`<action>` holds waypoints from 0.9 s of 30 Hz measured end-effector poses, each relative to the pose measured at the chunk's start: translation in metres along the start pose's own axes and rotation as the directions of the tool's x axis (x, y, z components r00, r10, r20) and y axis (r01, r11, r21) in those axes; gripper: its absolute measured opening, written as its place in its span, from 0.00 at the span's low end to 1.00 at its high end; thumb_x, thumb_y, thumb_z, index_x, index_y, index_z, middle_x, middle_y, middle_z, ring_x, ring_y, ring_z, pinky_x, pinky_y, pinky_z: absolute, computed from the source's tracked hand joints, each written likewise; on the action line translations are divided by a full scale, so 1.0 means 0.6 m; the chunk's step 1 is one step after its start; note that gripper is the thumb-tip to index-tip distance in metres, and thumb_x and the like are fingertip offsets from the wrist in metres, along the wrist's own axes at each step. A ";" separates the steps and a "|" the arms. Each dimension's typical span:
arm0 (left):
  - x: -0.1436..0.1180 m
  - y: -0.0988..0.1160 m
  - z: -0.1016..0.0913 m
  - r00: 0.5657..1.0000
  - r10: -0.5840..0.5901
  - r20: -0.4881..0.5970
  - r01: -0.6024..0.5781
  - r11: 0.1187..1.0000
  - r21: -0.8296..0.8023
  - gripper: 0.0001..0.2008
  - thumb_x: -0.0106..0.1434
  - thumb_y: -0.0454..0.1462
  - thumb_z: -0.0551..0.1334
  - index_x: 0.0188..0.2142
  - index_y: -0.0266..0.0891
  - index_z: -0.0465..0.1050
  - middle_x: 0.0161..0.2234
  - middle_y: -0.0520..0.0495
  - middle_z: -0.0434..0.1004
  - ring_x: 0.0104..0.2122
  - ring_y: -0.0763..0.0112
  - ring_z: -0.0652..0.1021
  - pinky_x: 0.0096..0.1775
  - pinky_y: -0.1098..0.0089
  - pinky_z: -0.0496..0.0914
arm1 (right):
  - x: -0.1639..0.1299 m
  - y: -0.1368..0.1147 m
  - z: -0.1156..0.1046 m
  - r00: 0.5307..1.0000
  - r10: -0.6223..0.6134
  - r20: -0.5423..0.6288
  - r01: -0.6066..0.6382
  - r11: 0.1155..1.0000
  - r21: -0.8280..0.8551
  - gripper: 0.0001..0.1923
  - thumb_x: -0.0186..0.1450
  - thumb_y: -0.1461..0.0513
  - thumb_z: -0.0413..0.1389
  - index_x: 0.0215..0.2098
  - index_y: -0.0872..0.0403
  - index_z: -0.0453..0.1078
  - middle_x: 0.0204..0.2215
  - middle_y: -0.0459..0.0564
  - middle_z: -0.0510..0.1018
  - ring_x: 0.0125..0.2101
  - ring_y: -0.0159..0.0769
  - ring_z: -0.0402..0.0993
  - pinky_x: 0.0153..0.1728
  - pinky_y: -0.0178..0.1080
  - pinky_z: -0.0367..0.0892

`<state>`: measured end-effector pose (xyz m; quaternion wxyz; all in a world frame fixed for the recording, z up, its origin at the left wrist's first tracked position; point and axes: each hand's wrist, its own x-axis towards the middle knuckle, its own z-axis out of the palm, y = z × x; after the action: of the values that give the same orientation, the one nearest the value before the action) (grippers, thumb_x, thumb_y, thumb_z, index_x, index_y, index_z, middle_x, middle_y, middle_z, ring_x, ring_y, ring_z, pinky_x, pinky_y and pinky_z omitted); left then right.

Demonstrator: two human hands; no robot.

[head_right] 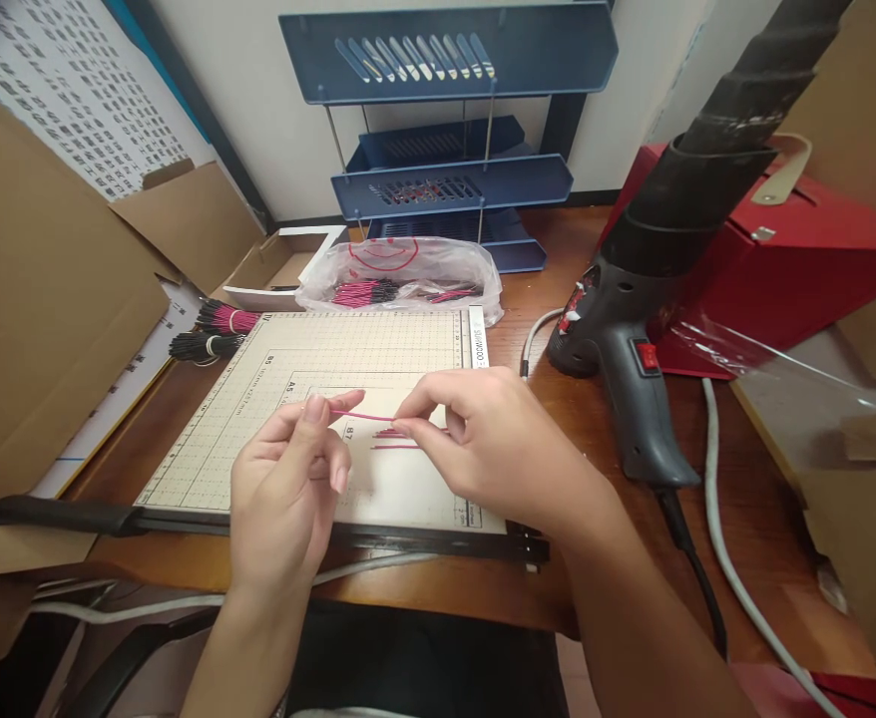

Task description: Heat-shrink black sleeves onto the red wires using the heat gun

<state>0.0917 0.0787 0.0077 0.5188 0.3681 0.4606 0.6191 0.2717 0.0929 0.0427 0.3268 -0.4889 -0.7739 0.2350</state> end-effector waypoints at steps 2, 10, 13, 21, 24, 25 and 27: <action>0.002 0.001 -0.001 1.000 -0.017 0.014 0.017 1.000 -0.015 0.14 0.67 0.44 0.68 0.31 0.35 0.77 0.44 0.43 0.85 0.16 0.89 0.67 0.22 0.80 0.65 | -0.001 -0.001 -0.002 1.000 -0.009 0.012 0.009 1.000 0.002 0.06 0.66 0.62 0.59 0.33 0.50 0.79 0.25 0.37 0.78 0.23 0.20 0.66 0.27 0.29 0.59; 0.004 -0.003 0.001 0.995 0.093 0.049 -0.095 0.994 0.054 0.09 0.68 0.42 0.67 0.44 0.41 0.76 0.56 0.44 0.78 0.19 0.87 0.69 0.23 0.77 0.67 | -0.005 0.027 -0.029 0.986 0.167 0.004 -0.164 0.973 -0.162 0.06 0.65 0.60 0.60 0.33 0.48 0.80 0.24 0.40 0.76 0.23 0.24 0.64 0.27 0.32 0.57; -0.001 -0.006 0.001 0.981 0.158 0.111 -0.186 0.929 0.320 0.11 0.68 0.42 0.66 0.48 0.42 0.76 0.52 0.45 0.80 0.24 0.79 0.72 0.27 0.74 0.69 | -0.003 0.043 -0.025 0.969 0.232 0.082 -0.204 0.944 -0.259 0.06 0.64 0.61 0.60 0.33 0.47 0.80 0.33 0.42 0.79 0.32 0.28 0.70 0.34 0.34 0.60; -0.011 -0.013 -0.009 0.700 0.288 0.653 -0.711 0.197 0.675 0.19 0.69 0.35 0.62 0.59 0.37 0.70 0.58 0.42 0.78 0.60 0.52 0.72 0.62 0.46 0.64 | -0.003 0.050 -0.031 0.959 0.256 0.122 -0.214 0.935 -0.284 0.09 0.66 0.59 0.56 0.38 0.48 0.80 0.39 0.46 0.77 0.37 0.32 0.70 0.38 0.36 0.61; -0.024 -0.016 -0.007 0.642 0.222 0.734 -0.761 0.064 0.646 0.23 0.73 0.41 0.58 0.64 0.34 0.66 0.63 0.41 0.72 0.66 0.50 0.67 0.68 0.43 0.55 | -0.005 0.054 -0.035 0.947 0.292 0.131 -0.243 0.922 -0.301 0.08 0.64 0.59 0.57 0.36 0.49 0.79 0.38 0.46 0.77 0.35 0.32 0.70 0.36 0.37 0.60; -0.028 -0.017 -0.005 0.632 0.198 0.749 -0.768 0.034 0.640 0.25 0.74 0.44 0.57 0.64 0.33 0.66 0.65 0.42 0.71 0.67 0.50 0.65 0.68 0.43 0.53 | -0.006 0.055 -0.035 0.943 0.303 0.136 -0.250 0.918 -0.309 0.08 0.64 0.59 0.57 0.36 0.49 0.79 0.37 0.46 0.78 0.35 0.32 0.70 0.36 0.37 0.60; -0.035 -0.020 -0.002 0.626 0.141 0.767 -0.774 -0.004 0.633 0.27 0.76 0.48 0.53 0.65 0.32 0.65 0.66 0.43 0.68 0.68 0.50 0.64 0.68 0.43 0.54 | -0.005 0.054 -0.034 0.939 0.313 0.142 -0.255 0.912 -0.322 0.08 0.64 0.60 0.57 0.34 0.49 0.79 0.35 0.46 0.78 0.34 0.31 0.70 0.36 0.37 0.60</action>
<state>0.0979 0.0586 -0.0034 0.0165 0.8813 0.4237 0.2086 0.3071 0.1047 0.0333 0.1357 -0.6157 -0.7484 0.2061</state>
